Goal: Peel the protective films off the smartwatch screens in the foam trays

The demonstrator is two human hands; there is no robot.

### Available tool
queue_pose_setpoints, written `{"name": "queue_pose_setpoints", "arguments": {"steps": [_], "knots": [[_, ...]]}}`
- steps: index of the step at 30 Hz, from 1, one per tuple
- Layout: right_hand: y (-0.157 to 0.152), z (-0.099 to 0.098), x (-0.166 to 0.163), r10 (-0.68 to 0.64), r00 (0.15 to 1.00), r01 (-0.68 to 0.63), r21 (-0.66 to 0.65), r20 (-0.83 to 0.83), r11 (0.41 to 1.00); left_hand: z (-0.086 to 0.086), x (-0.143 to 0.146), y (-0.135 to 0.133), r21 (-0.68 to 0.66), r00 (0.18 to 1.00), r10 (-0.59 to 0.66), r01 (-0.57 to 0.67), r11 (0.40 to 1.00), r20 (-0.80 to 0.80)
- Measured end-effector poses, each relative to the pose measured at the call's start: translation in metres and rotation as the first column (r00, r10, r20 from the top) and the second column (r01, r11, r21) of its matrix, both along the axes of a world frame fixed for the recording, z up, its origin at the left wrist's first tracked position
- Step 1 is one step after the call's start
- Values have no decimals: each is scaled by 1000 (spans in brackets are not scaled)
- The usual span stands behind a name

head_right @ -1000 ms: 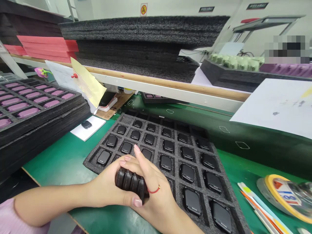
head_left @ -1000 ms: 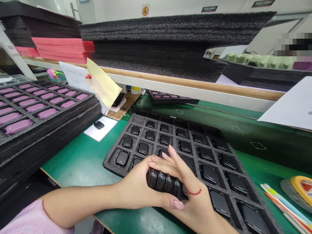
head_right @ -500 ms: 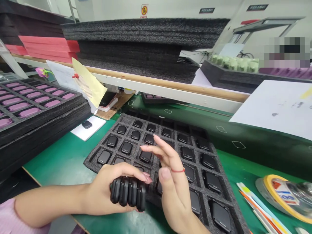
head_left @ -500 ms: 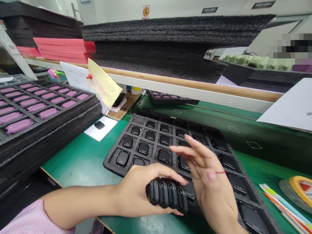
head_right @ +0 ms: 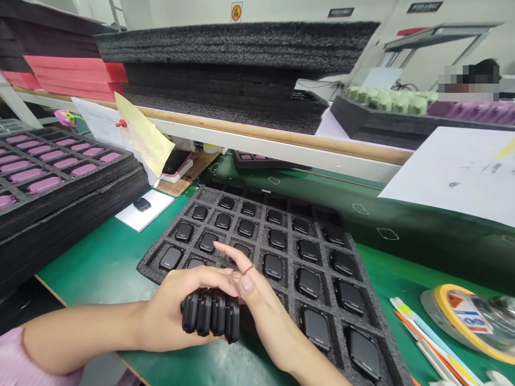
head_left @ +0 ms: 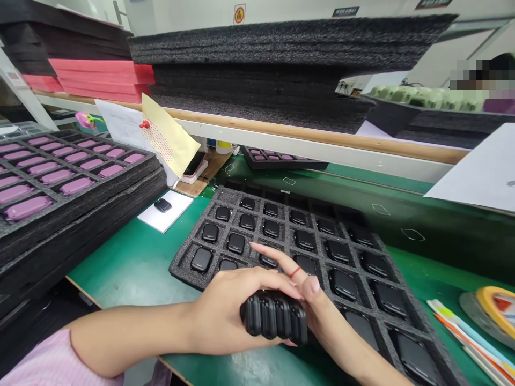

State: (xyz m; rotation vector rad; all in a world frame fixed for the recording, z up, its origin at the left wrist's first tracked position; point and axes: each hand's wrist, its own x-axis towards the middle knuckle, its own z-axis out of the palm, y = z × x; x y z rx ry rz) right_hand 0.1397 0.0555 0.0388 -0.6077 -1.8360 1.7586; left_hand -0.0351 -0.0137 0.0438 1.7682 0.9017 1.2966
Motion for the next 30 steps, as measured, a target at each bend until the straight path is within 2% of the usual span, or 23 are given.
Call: {"name": "queue_pose_setpoints", "arguments": {"steps": [5, 7, 9, 12, 14, 16, 18, 20, 21, 23, 25, 28, 30], "knots": [[-8, 3, -3, -4, 999, -2, -157, -40, 988, -2, 1, 3, 128, 999, 35, -30, 991, -36], [-12, 4, -8, -36, 996, 21, -162, -88, 987, -3, 1, 5, 179, 999, 29, -21, 984, -39], [-15, 5, -12, -68, 992, 57, -102, -105, 993, -5, 0, 8, 219, 999, 8, 1, 976, -43], [-19, 2, -14, -153, 983, 160, 65, -106, 985, -9, -3, 10, 260, 998, -9, 23, 965, -58], [-21, 0, -14, -213, 970, 233, 193, -121, 953, -12, -4, 11, 283, 998, -4, 24, 959, -69], [-21, -1, -13, -258, 954, 295, 334, -152, 895, -14, -4, 9, 279, 995, 20, 9, 960, -102], [-20, 0, -11, -294, 939, 344, 461, -179, 818, -13, -3, 6, 185, 996, 33, -17, 983, -87], [-18, 1, -8, -324, 931, 363, 537, -169, 762, -9, -1, 3, -66, 1000, -11, 12, 998, 26], [-17, 2, -7, -325, 931, 361, 557, -167, 748, -6, 1, 2, -221, 991, -43, 71, 973, 130], [-15, 3, -4, -311, 935, 350, 598, -172, 721, 1, 3, 1, -439, 936, -92, 244, 865, 340], [-13, 2, -2, -288, 939, 339, 650, -189, 680, 6, 5, 3, -480, 878, -124, 365, 798, 463], [-9, 1, -2, -269, 947, 311, 698, -174, 645, 10, 6, 5, -447, 854, -129, 385, 808, 504], [-6, 0, -2, -262, 950, 302, 701, -167, 646, 10, 6, 5, -452, 852, -101, 369, 812, 513]]}}
